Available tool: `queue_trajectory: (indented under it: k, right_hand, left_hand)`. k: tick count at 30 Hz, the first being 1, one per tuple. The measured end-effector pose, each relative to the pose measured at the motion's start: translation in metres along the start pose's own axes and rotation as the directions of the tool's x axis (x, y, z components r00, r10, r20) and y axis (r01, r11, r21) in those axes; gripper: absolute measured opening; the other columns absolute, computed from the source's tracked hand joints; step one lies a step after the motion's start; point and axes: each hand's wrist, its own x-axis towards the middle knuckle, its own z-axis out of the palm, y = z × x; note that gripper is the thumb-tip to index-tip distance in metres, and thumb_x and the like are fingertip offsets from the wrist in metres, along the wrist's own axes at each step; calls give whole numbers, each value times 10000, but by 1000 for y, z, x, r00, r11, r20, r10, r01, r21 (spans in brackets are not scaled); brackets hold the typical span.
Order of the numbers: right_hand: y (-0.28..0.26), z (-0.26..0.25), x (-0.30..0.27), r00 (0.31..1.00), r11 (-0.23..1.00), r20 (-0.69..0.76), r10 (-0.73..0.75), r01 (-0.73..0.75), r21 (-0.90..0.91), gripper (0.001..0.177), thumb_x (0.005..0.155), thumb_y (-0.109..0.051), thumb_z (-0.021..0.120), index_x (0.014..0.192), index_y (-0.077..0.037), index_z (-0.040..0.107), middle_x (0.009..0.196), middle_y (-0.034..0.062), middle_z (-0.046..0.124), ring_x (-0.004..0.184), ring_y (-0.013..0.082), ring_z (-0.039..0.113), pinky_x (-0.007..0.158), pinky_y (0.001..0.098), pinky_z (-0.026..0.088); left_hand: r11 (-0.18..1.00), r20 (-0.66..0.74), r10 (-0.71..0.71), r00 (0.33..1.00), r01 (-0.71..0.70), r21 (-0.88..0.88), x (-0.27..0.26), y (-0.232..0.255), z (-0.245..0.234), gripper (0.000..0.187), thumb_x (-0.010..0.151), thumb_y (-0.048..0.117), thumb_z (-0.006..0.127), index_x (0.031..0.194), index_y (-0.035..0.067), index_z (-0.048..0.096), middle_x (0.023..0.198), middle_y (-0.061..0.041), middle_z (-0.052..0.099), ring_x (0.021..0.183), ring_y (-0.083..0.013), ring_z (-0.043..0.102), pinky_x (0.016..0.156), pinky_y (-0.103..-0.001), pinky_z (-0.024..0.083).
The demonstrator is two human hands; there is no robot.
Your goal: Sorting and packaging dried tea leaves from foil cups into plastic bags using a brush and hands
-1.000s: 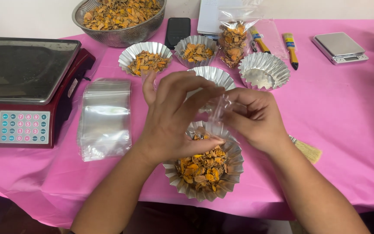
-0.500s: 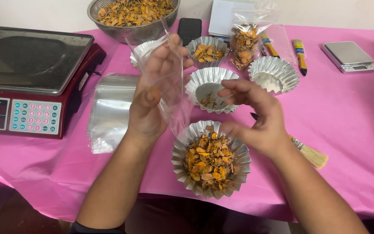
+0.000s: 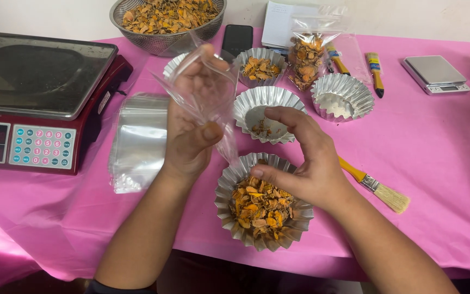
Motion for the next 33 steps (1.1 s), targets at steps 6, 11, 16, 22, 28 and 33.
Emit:
queue_trajectory:
  k: [6,11,16,22,28,33]
  right_hand:
    - [0,0,3,997,999,-74,35,-36,-8,409,890,-247,784,1210,-29,648,1223,140,700,1168,295,684,1031,409,535]
    - [10,0,4,973,986,-164,161,-153,65,182,968,-141,701,1121,-45,706,1136,103,738,1118,239,699,999,377,540]
    - [24,-24,73,820,808,9,572,-565,166,360,1021,-390,486,1102,-147,738,1185,19,768,996,171,700,774,318,541]
    - [108,17,191,905,905,44,424,-421,-58,572,1076,-441,353,1071,-41,762,1224,170,741,1140,311,685,1016,460,508]
    - [209,74,242,774,779,238,586,-458,-429,877,1006,-688,155,834,-116,798,963,208,743,978,401,675,960,486,448]
    - [228,94,253,686,683,278,673,-431,-590,1094,924,-764,-29,811,16,731,1031,309,636,1031,456,602,906,537,455]
  left_hand:
    - [972,-113,83,990,-56,230,-1,2,1,931,820,346,868,1563,106,361,1420,-54,403,1243,-181,471,1203,-364,449]
    - [955,-146,90,985,-43,295,-1,4,2,1019,757,359,888,1565,80,333,1420,-67,419,1257,-176,470,1180,-341,427]
    - [944,-228,130,965,-50,326,4,3,-7,1078,751,440,889,1561,52,294,1538,-115,379,1374,-262,433,1238,-413,412]
    - [968,-213,199,957,-158,196,9,0,-15,956,819,373,874,1543,62,331,1365,-113,474,1291,-277,475,1202,-482,463]
    - [937,-332,217,918,-101,335,7,18,-11,1062,802,609,845,1517,19,327,1463,-152,465,1411,-316,471,1297,-476,371]
    - [926,-325,191,926,-60,373,5,27,6,1033,824,598,831,1534,50,319,1425,-115,440,1358,-284,458,1225,-442,399]
